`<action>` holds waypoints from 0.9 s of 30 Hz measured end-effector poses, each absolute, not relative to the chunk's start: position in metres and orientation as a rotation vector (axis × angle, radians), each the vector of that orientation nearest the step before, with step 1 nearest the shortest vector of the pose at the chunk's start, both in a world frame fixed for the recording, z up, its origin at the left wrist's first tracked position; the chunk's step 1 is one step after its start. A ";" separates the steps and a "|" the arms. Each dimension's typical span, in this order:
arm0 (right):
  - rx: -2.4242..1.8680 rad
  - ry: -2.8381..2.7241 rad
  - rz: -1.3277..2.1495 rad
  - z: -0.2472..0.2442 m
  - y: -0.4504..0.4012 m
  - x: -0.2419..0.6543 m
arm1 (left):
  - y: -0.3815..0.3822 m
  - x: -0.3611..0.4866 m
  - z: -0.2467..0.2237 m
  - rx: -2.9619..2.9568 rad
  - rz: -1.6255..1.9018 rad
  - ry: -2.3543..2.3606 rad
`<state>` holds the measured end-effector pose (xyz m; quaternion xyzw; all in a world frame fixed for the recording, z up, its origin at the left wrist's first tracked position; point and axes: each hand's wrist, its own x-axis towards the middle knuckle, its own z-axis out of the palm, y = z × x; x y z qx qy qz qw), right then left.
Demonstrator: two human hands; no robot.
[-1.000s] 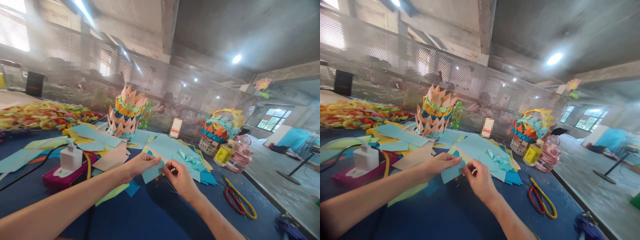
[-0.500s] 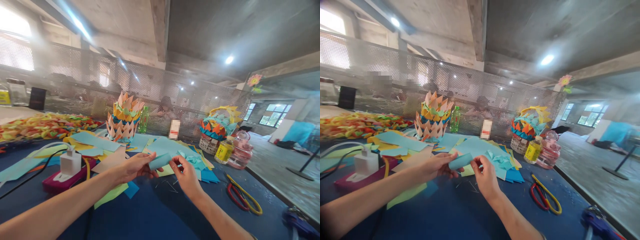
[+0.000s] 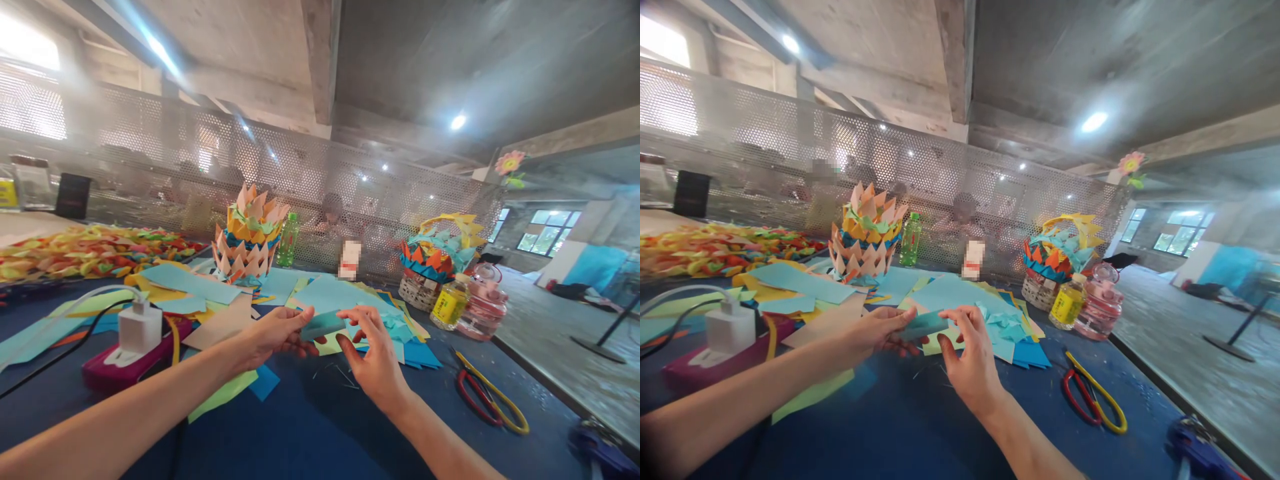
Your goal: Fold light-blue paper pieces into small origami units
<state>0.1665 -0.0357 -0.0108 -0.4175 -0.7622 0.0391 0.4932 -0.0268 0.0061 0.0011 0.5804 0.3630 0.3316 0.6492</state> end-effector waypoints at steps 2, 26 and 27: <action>-1.025 -1.857 0.065 -0.011 -0.036 0.166 | 0.007 -0.027 0.000 1.308 0.767 0.838; -0.914 -2.093 -0.524 -0.005 -0.051 0.165 | -0.012 -0.023 0.020 1.353 0.779 0.698; -0.908 -2.094 -0.528 -0.004 -0.051 0.165 | -0.013 -0.022 0.020 1.384 0.757 0.709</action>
